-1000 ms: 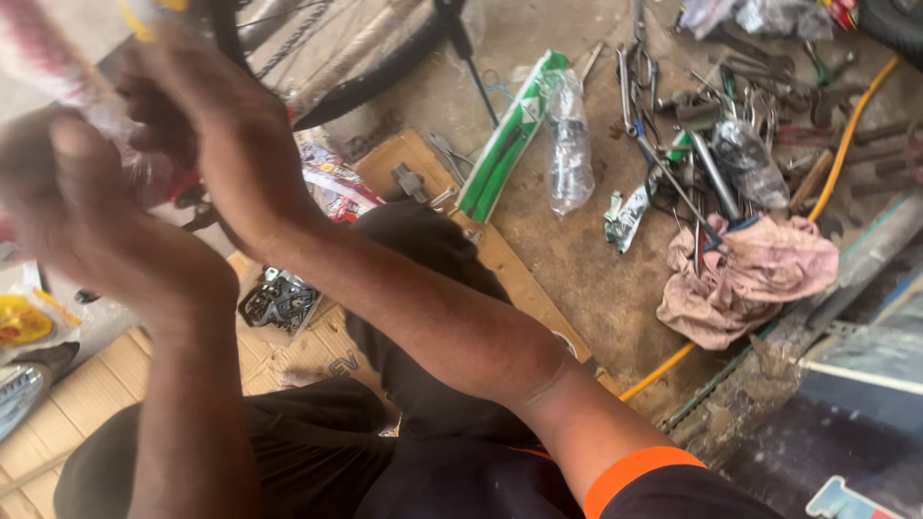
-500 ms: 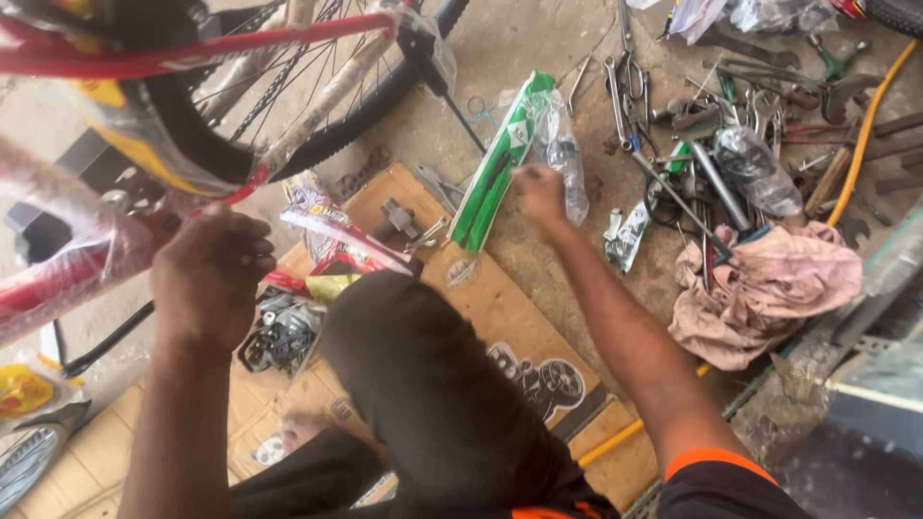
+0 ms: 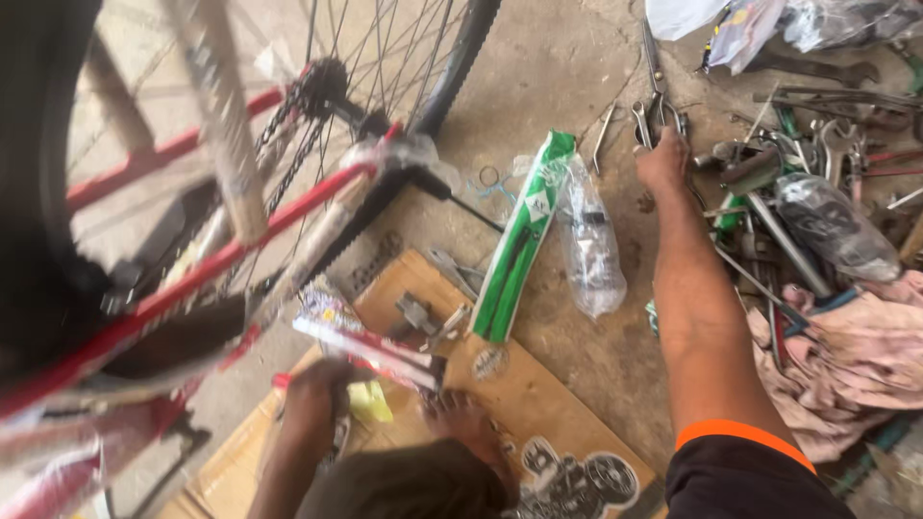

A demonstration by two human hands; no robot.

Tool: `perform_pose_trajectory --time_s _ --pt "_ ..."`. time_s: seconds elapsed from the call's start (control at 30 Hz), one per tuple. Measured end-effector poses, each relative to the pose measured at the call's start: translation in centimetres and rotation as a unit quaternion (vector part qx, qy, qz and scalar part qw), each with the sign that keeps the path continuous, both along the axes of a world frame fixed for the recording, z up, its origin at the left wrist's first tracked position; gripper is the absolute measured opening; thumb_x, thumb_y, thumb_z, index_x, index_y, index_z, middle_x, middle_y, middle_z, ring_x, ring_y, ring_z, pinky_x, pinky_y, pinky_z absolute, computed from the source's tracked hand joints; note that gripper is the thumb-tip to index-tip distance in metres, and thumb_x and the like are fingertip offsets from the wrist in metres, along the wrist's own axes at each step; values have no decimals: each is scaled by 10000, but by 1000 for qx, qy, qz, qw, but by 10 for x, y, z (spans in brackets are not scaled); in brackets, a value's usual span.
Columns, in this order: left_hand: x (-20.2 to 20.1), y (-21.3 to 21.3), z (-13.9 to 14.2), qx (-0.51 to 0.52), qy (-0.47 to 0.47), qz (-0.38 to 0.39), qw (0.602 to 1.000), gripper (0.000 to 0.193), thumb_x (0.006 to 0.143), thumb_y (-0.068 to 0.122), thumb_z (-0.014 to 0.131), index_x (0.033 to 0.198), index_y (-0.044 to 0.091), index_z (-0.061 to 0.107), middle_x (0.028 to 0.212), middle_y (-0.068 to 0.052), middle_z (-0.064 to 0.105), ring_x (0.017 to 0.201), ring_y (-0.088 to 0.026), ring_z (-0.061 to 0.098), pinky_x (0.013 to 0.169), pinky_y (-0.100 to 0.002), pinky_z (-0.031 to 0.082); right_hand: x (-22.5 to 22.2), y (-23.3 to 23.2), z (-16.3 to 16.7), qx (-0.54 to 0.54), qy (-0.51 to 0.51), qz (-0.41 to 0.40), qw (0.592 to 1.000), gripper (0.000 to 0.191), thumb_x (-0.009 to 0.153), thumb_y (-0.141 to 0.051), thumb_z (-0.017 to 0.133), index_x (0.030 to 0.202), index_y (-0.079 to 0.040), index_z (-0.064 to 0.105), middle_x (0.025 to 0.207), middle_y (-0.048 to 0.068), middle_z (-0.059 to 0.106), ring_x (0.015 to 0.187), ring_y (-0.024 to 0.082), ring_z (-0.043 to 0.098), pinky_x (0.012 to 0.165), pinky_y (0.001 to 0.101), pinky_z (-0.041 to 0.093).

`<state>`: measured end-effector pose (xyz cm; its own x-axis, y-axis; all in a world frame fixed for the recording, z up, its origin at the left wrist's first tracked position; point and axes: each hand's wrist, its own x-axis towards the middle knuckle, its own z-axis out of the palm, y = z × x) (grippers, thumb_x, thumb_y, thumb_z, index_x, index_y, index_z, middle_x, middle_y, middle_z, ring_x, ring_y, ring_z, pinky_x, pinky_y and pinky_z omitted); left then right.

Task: The person sits on a cardboard sheet and assembles a bicycle by attaching a water bottle holder to the frame. They use scissors to cut plastic wrapping, then use a screwdriver to tighten the holder onto the frame.

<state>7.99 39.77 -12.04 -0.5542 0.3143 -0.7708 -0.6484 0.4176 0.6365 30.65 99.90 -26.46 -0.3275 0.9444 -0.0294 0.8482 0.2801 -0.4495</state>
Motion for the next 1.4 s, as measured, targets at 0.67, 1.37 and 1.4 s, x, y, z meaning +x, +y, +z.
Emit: perform_pose_trajectory --time_s 0.67,1.37,1.4 --pt "-6 -58 4 -55 1 57 997 294 958 224 603 795 -15 657 536 -35 420 434 -125 334 430 -307 263 -28 -78 -32 -68 -60 -135 987 450 1021 -397 595 1271 -24 623 1257 242 641 1152 425 609 961 534 480" --pt "19 -93 222 158 272 -157 936 282 889 208 683 1060 -16 669 875 0 763 703 -58 588 607 -239 485 42 -389 176 -393 511 181 743 263 840 -80 772 1068 -73 640 906 91 732 757 185 680 627 292 552" --pt "29 -105 230 155 295 -156 930 375 865 211 714 1168 1 642 864 -19 710 684 -67 560 582 -247 471 34 -415 204 -388 484 256 742 266 832 -65 780 1058 -76 641 889 83 736 738 174 683 611 281 555"
